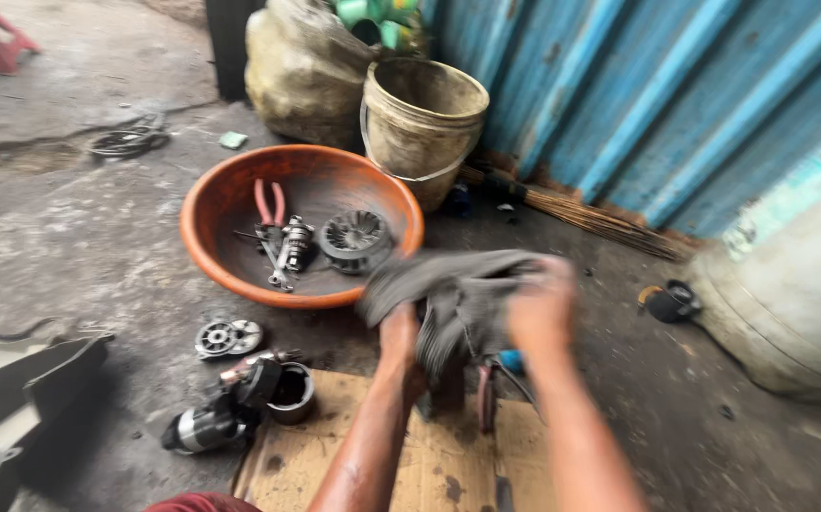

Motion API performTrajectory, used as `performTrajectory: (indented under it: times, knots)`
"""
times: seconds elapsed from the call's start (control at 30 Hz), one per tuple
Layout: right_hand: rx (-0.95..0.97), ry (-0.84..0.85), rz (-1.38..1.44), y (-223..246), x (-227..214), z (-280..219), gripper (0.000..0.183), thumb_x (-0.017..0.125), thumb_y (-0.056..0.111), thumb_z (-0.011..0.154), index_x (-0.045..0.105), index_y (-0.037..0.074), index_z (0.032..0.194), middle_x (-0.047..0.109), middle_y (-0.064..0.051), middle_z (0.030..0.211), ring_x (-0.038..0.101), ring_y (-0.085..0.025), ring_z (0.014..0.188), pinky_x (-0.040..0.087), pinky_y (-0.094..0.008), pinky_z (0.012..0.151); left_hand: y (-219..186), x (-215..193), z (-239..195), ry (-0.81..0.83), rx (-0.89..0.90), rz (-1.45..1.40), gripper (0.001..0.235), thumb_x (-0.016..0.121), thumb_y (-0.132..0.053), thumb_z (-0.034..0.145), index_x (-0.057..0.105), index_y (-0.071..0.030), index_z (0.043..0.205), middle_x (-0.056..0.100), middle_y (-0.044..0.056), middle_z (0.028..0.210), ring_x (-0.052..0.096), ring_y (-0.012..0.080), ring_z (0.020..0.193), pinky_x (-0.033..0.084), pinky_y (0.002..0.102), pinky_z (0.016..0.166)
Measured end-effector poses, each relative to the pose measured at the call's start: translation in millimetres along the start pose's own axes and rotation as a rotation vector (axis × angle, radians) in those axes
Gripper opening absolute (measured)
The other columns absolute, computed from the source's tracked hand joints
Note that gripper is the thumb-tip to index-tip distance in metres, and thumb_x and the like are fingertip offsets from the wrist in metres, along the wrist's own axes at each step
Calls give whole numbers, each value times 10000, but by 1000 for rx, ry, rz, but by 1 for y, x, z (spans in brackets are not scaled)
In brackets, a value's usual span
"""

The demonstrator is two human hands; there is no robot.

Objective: The person sits on the ground and cleans a dark mechanical part using a rag and a blue oil can. They repeatedly wipe the part, apply oil, and continue wiping until the part appears cleaner.

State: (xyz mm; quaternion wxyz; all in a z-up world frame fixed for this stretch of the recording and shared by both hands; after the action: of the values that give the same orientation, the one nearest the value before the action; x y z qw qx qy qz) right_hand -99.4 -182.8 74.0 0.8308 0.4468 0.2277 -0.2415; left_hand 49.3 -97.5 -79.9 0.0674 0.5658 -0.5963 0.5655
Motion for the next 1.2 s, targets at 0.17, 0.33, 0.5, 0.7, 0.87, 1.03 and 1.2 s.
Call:
performTrajectory:
  times: [0.17, 0.33, 0.5, 0.7, 0.87, 1.03, 1.2]
  knots:
    - [298, 244, 945, -24, -50, -4, 227, 466, 85, 1001, 612, 87, 1174, 713, -46, 1071, 688, -194, 951, 572, -418, 870, -2, 23, -27, 224, -81, -175, 472, 495, -578, 1058, 630, -146, 927, 584, 32, 747, 534, 185, 621, 452, 361, 538]
    - [-748, 478, -134, 27, -35, -100, 544, 684, 334, 922, 608, 237, 1452, 684, -168, 1185, 636, -332, 1111, 499, -461, 994, -4, 16, -6, 43, 118, 70, 501, 499, -528, 1031, 713, -75, 1039, 645, 21, 885, 570, 127, 765, 487, 307, 685]
    - [-506, 706, -378, 48, -3, -133, 690, 543, 266, 990, 268, 212, 1620, 667, -123, 1168, 607, -304, 1147, 185, -603, 1192, 6, -8, 16, -43, 138, 265, 610, 493, -568, 1016, 749, -17, 1062, 725, 74, 1008, 663, 164, 917, 541, 320, 836]
    - [-757, 152, 24, 44, -21, -146, 477, 594, 185, 987, 540, 135, 1459, 701, -89, 817, 671, -279, 891, 307, -557, 1104, 0, -8, 9, -141, 346, 344, 640, 419, -570, 1018, 742, -19, 1050, 736, 84, 961, 645, 174, 876, 524, 340, 809]
    - [-606, 216, 95, -34, -18, -158, 353, 647, 107, 914, 749, 136, 1251, 697, -70, 686, 674, -224, 703, 473, -461, 961, -9, 7, -17, -196, 140, 49, 584, 471, -564, 1007, 719, -37, 1038, 721, 63, 907, 673, 198, 800, 555, 374, 732]
    - [8, 77, 409, -66, -54, -91, 197, 611, 172, 1026, 714, 61, 1152, 752, -109, 1053, 697, -218, 947, 550, -379, 870, -32, 10, -43, -14, -34, -69, 523, 528, -563, 990, 684, -77, 1106, 696, 44, 814, 652, 193, 662, 539, 371, 603]
    - [-74, 369, 534, -45, -44, -52, 384, 670, 283, 947, 707, 120, 1292, 736, -61, 1231, 669, -199, 1082, 525, -361, 918, -28, 22, -46, -6, -98, -27, 521, 510, -573, 978, 676, -89, 1077, 681, 62, 801, 650, 190, 635, 535, 361, 568]
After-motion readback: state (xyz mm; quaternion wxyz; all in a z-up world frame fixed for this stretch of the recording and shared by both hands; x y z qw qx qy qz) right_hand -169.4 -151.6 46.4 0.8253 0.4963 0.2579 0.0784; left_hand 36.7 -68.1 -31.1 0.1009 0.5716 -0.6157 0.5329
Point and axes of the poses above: each hand's wrist, its own z-axis towards the middle knuckle, its own x-axis out of the palm, y = z × x, the point moved 5 cm from there along z, towards the middle knuckle
